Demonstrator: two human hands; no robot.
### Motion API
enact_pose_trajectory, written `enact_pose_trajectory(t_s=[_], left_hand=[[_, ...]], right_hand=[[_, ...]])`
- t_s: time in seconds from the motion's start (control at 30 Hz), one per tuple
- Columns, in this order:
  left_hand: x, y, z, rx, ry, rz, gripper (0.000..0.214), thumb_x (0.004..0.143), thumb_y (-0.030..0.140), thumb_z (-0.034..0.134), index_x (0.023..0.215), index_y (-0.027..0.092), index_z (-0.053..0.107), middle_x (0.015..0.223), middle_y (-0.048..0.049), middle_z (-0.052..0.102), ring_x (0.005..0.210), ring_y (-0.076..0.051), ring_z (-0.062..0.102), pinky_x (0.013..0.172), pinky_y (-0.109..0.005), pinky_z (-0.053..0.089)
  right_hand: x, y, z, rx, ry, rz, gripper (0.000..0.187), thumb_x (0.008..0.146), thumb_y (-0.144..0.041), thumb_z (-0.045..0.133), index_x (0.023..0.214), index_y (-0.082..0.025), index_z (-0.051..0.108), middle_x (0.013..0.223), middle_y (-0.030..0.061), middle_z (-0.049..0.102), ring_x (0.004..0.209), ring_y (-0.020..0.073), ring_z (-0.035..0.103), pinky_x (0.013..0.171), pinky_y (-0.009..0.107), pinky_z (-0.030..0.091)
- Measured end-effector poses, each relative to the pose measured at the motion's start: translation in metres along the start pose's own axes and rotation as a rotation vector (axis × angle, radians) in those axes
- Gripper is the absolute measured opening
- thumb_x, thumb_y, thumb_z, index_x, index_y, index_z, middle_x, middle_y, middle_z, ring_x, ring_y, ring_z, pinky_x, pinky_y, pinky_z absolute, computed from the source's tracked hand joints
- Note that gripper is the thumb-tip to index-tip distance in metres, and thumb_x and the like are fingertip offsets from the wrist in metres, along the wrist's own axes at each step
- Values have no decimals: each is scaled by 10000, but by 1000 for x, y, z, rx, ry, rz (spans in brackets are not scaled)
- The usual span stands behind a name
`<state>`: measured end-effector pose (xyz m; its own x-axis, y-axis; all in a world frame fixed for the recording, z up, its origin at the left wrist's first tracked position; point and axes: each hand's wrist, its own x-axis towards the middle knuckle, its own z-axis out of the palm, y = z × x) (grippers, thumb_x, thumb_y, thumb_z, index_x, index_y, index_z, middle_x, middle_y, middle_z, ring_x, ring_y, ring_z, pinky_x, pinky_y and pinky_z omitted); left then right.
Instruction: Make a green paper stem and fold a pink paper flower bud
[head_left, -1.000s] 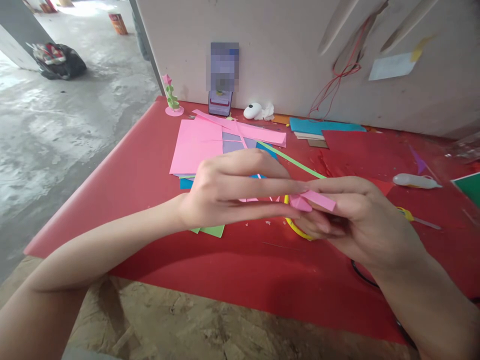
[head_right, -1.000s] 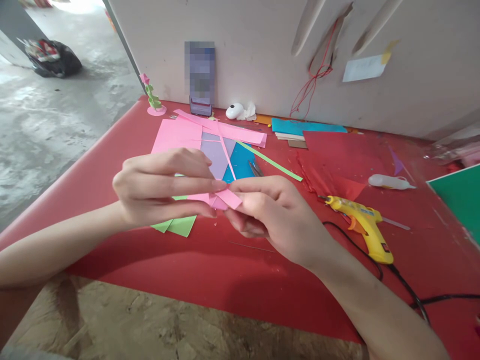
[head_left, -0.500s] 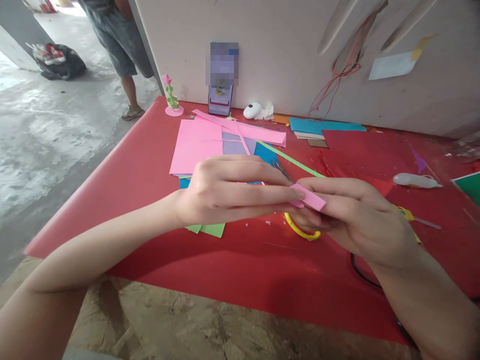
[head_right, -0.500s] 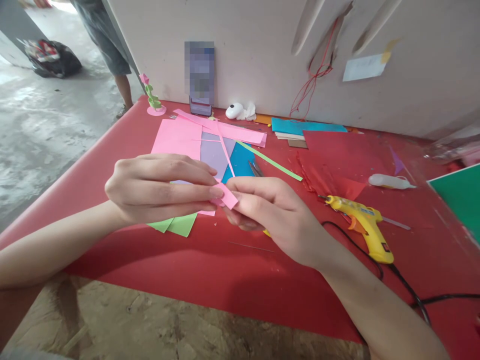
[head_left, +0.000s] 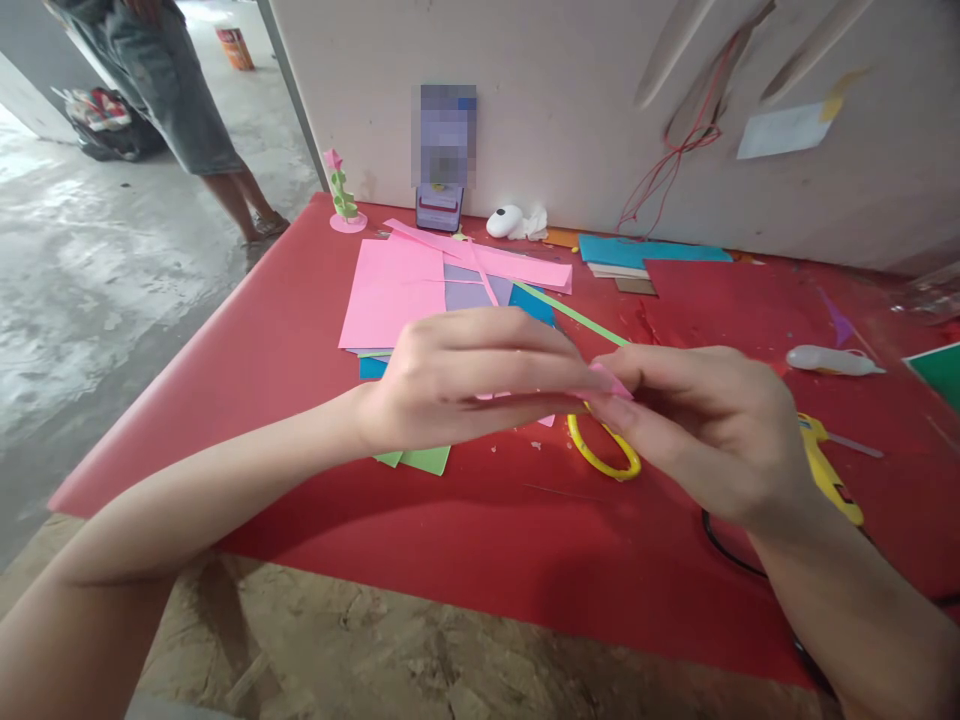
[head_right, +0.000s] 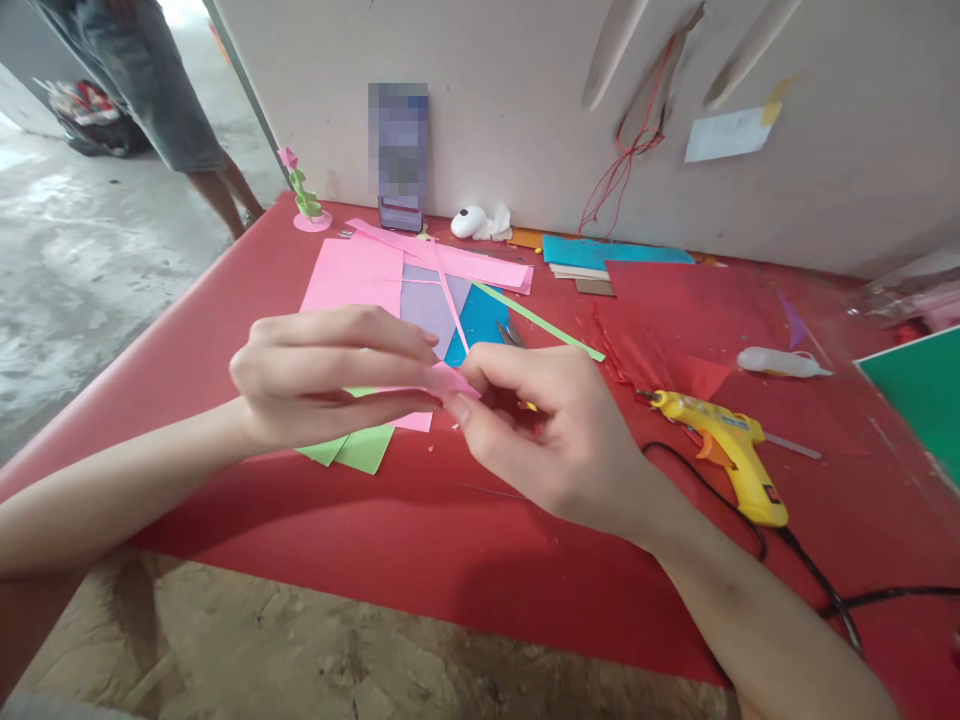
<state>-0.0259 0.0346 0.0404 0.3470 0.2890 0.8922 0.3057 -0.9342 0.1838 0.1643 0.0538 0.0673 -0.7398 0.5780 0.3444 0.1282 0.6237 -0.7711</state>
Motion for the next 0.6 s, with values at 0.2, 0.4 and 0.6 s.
enact_pose_trajectory(t_s=[0.2, 0.4, 0.6], left_hand=[[4, 10, 2, -336, -209, -506, 211, 917, 292, 474, 872, 138, 611, 716, -21, 686, 630, -68, 632, 573, -144, 509], [8, 12, -2, -326, -369, -390, 289, 915, 175, 450, 694, 116, 626, 607, -32, 680, 541, -73, 628, 528, -145, 497], [5, 16, 1, -546, -295, -642, 223, 895, 229, 520, 751, 136, 663, 701, -34, 730, 599, -103, 698, 554, -138, 565]], right_hand=[[1, 0, -4, -80, -53, -66, 270, 834, -136, 496, 582, -148, 401, 489, -47, 350, 433, 14, 271, 380, 163, 213], [3, -1, -7, -54, -147, -54, 243, 780, -76, 487, 566, -154, 401, 482, -51, 340, 433, 19, 258, 368, 165, 201], [3, 3, -9, -90, -61, -136, 176, 797, -66, 505, 655, -171, 509, 528, -53, 454, 433, 19, 329, 381, 182, 235]])
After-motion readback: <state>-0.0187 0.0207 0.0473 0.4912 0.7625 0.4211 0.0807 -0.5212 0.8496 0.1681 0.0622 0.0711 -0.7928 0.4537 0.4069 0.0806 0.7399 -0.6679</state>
